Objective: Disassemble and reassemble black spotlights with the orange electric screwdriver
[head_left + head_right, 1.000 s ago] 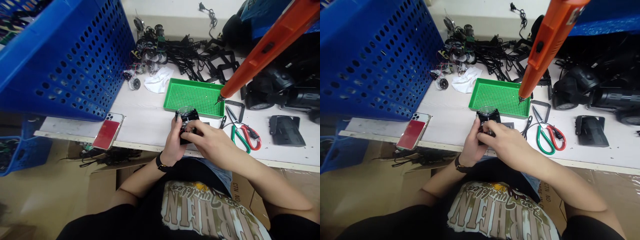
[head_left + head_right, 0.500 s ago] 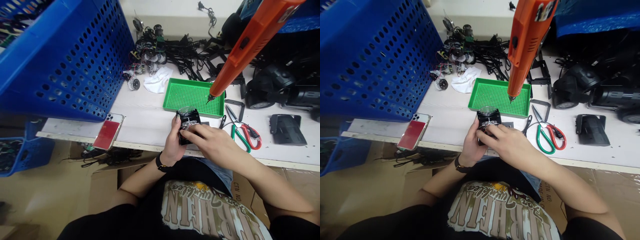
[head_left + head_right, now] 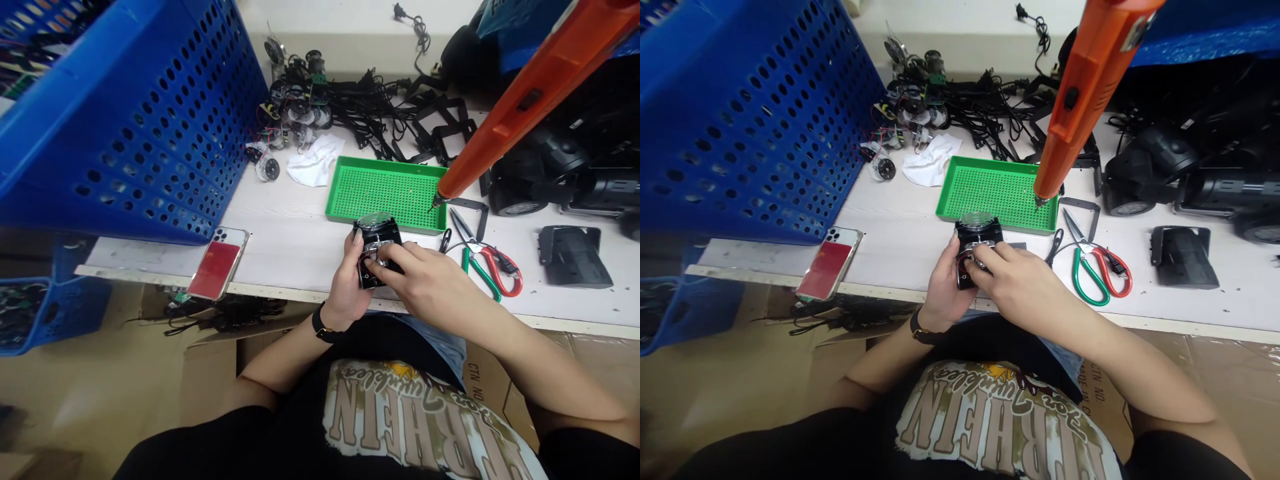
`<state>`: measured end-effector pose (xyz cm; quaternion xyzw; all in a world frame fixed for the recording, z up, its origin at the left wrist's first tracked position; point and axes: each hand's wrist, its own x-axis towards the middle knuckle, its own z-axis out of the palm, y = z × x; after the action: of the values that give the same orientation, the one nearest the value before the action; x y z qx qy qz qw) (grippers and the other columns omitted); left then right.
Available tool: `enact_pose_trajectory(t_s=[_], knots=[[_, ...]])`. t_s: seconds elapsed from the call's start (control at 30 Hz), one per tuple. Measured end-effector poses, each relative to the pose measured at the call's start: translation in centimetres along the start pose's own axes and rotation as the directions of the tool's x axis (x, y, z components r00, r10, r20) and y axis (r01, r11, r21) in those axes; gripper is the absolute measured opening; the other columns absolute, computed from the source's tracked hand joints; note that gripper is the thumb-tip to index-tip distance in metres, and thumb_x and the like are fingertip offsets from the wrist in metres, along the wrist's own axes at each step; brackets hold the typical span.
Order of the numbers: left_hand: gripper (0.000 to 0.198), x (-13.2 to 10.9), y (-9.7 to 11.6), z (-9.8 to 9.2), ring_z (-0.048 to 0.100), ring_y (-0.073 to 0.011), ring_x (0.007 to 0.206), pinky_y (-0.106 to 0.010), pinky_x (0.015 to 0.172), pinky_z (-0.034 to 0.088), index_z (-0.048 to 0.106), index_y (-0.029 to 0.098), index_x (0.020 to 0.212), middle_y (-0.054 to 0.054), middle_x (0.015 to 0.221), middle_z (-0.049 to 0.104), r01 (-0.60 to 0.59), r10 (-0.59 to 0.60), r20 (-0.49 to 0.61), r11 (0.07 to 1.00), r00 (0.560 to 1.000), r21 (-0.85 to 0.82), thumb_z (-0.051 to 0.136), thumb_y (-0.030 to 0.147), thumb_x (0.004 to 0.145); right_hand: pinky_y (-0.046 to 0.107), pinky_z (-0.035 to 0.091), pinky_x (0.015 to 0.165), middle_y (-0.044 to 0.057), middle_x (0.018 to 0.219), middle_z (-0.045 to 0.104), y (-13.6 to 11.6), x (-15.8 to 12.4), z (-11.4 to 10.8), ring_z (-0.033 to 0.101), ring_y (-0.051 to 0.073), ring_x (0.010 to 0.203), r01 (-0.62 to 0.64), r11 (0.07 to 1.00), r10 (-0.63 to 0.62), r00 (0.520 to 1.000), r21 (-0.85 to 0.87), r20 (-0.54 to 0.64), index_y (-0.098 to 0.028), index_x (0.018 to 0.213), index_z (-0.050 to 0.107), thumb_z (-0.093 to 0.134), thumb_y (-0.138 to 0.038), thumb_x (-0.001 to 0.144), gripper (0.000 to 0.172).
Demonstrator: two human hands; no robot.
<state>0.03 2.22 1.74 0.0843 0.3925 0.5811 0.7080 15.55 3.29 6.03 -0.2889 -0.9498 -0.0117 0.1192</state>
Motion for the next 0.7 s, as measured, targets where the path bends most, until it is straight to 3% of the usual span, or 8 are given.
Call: enact_pose_trajectory(t_s=[0.2, 0.43, 0.57, 0.7], knots=[[0.023, -0.03, 0.03, -0.04, 0.071, -0.0219, 0.114, -0.034, 0.101, 0.055, 0.071, 0.023, 0.116, -0.003, 0.107, 0.075, 0.005, -0.005, 0.011, 1.0, 1.0, -0.001, 0.066, 0.04, 0.1, 0.038, 0.052, 0.07, 0.012, 0.116, 0.069, -0.09, 0.08, 0.27, 0.06, 0.026, 0.094, 0.006, 1.0, -0.006, 1.0, -0.002, 0.017, -0.014, 0.13, 0.07, 0.054, -0.009, 0.097, 0.037], [0.026, -0.09, 0.2, -0.15, 0.071, -0.0218, 0.116, -0.033, 0.102, 0.054, 0.07, 0.024, 0.118, -0.003, 0.113, 0.075, 0.023, -0.023, 0.005, 1.0, 1.0, -0.001, 0.071, 0.041, 0.098, 0.038, 0.05, 0.075, 0.009, 0.108, 0.071, -0.35, 0.13, 0.5, 0.058, 0.025, 0.091, 0.001, 0.999, 0.002, 0.997, 0.04, -0.076, -0.014, 0.13, 0.068, 0.05, -0.007, 0.098, 0.037], [0.026, -0.14, 0.02, -0.38, 0.072, -0.0208, 0.111, -0.032, 0.097, 0.056, 0.07, 0.024, 0.118, -0.003, 0.109, 0.075, 0.005, -0.006, 0.008, 1.0, 1.0, 0.029, 0.07, 0.04, 0.098, 0.04, 0.049, 0.073, 0.011, 0.106, 0.07, -0.6, 0.19, 0.44, 0.058, 0.026, 0.089, -0.006, 1.0, 0.006, 0.999, -0.002, -0.031, -0.013, 0.126, 0.071, 0.051, -0.008, 0.097, 0.035], [0.028, -0.14, -0.28, -0.46, 0.072, -0.0208, 0.114, -0.033, 0.102, 0.056, 0.07, 0.024, 0.115, -0.002, 0.11, 0.076, -0.047, 0.045, 0.054, 0.998, 0.998, 0.031, 0.076, 0.041, 0.095, 0.039, 0.053, 0.075, 0.011, 0.11, 0.072, -0.54, -0.4, 0.65, 0.062, 0.025, 0.092, -0.028, 0.991, 0.038, 0.997, 0.134, -0.073, -0.014, 0.132, 0.066, 0.051, -0.01, 0.101, 0.035]])
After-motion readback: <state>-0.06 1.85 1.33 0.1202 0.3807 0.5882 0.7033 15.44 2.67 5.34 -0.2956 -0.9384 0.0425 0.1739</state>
